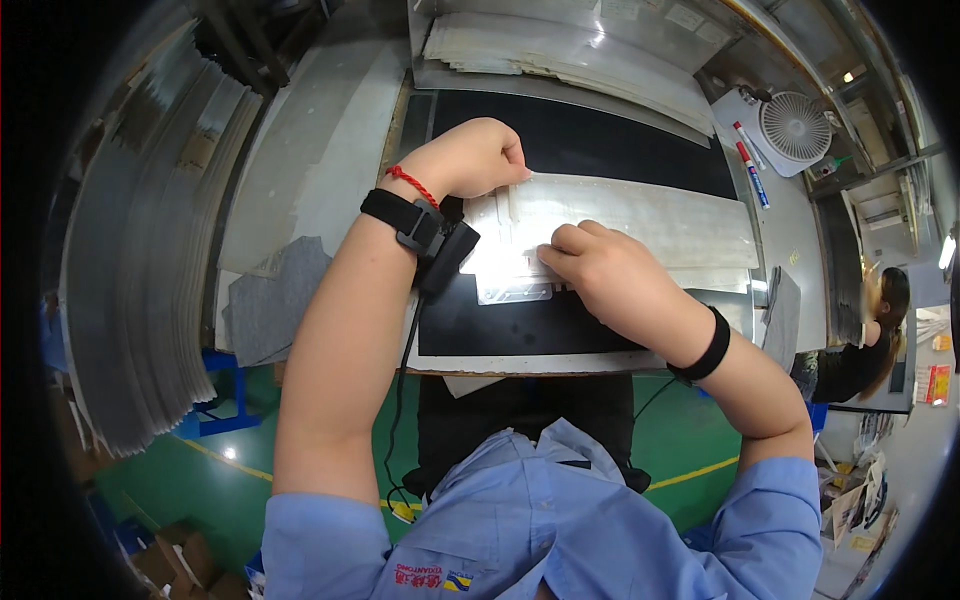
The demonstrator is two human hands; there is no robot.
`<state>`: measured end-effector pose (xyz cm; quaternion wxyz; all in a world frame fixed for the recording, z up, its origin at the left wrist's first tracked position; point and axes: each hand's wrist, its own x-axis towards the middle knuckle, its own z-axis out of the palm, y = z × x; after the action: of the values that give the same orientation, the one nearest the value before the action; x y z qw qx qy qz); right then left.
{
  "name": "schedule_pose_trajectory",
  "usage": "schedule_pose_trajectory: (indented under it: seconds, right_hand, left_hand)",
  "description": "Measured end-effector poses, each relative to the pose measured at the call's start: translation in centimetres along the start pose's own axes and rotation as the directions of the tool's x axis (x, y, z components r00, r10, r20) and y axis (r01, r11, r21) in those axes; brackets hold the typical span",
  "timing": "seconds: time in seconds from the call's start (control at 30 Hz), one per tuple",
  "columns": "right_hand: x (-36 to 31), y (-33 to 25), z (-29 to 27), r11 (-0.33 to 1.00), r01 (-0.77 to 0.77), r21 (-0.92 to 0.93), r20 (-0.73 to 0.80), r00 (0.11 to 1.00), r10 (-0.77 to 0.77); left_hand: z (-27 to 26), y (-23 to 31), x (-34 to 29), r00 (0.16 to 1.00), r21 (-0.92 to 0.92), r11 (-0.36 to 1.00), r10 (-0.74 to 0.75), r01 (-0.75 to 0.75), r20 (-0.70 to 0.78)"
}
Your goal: Assembling and inspecting flexible keyboard circuitry components.
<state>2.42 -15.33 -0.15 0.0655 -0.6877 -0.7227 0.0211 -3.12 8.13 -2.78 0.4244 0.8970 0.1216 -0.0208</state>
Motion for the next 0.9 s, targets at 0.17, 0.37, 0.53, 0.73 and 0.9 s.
schedule_pose_trajectory:
  seconds: [0.17, 0.37, 0.53, 0.73, 0.9]
  right_hand:
    - [-0.6, 0.4, -0.3, 1.0, -0.007, 0.019, 0.031, 0.999, 0.006]
    - [-1.5, -1.6, -0.4, 0.996, 0.07, 0.06, 0.113, 0.991, -0.076]
    - [-3.9, -5.6, 1.2, 0.977, 0.205, 0.055, 0.119, 0.97, -0.211]
    - [2.7, -9.7, 3.5, 0.953, 0.299, 0.037, 0.081, 0.95, -0.301]
    - [0.8, -10.9, 5.0, 0.946, 0.244, 0.214, -0.066, 0.97, -0.235]
  left_hand:
    - [0.0, 0.0, 0.1, 1.0, 0.002, 1.0, 0.019, -0.019, -0.002]
    - [-0.1, -1.3, -0.2, 0.997, -0.154, 0.986, 0.073, -0.067, 0.036]
    - [-0.6, -0.8, 0.0, 0.996, -0.089, 0.996, 0.039, -0.031, 0.085]
    - [-0.5, -1.3, -0.2, 0.994, -0.138, 0.988, 0.085, -0.075, 0.067]
    - [-0.6, -1.1, -0.4, 0.995, -0.123, 0.991, 0.065, -0.056, 0.07]
